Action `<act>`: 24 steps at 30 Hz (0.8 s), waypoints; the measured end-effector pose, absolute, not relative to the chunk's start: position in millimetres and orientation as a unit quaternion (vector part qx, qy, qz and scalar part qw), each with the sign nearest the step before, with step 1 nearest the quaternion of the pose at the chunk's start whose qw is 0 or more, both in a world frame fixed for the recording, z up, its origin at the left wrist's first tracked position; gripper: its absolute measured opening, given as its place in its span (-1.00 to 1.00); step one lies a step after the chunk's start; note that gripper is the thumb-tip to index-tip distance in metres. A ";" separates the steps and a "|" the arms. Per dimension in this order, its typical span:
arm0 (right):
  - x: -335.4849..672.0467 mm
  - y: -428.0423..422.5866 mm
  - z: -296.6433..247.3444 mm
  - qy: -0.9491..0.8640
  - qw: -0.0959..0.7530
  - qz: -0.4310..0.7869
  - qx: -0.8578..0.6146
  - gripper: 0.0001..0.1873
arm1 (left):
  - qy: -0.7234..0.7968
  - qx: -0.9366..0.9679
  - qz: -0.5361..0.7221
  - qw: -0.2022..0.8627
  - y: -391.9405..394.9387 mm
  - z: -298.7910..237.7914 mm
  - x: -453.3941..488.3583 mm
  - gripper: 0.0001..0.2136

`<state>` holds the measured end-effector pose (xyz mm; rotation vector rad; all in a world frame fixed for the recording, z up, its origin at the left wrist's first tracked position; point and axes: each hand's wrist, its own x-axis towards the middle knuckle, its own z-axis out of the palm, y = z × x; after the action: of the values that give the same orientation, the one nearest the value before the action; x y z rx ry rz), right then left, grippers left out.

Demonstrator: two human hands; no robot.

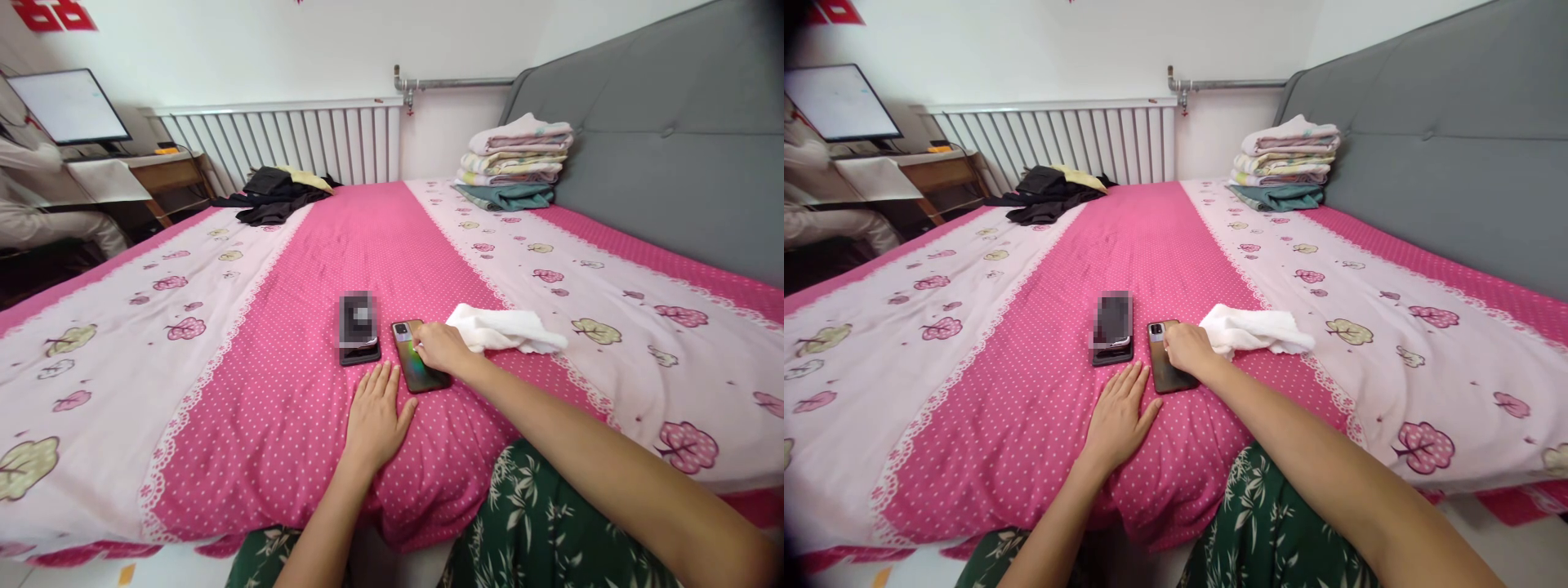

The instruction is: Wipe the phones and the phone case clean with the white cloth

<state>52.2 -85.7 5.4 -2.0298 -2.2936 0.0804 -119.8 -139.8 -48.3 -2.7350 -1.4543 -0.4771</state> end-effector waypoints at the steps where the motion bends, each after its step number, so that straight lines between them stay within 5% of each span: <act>1: 52.3 -85.7 5.4 -0.748 0.039 0.027 -0.662 -0.76 | -0.464 -0.873 -0.152 0.003 -139.8 -48.3 -119.8 -0.45; 24: 52.6 -86.7 7.4 -0.744 0.037 0.034 -0.667 -0.76 | -0.465 -0.872 -0.154 -0.001 -139.7 -48.3 -120.0 -0.45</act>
<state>52.6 -86.7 7.4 -2.0471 -2.2835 0.1048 -120.0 -139.7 -48.3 -2.7407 -1.4601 -0.4837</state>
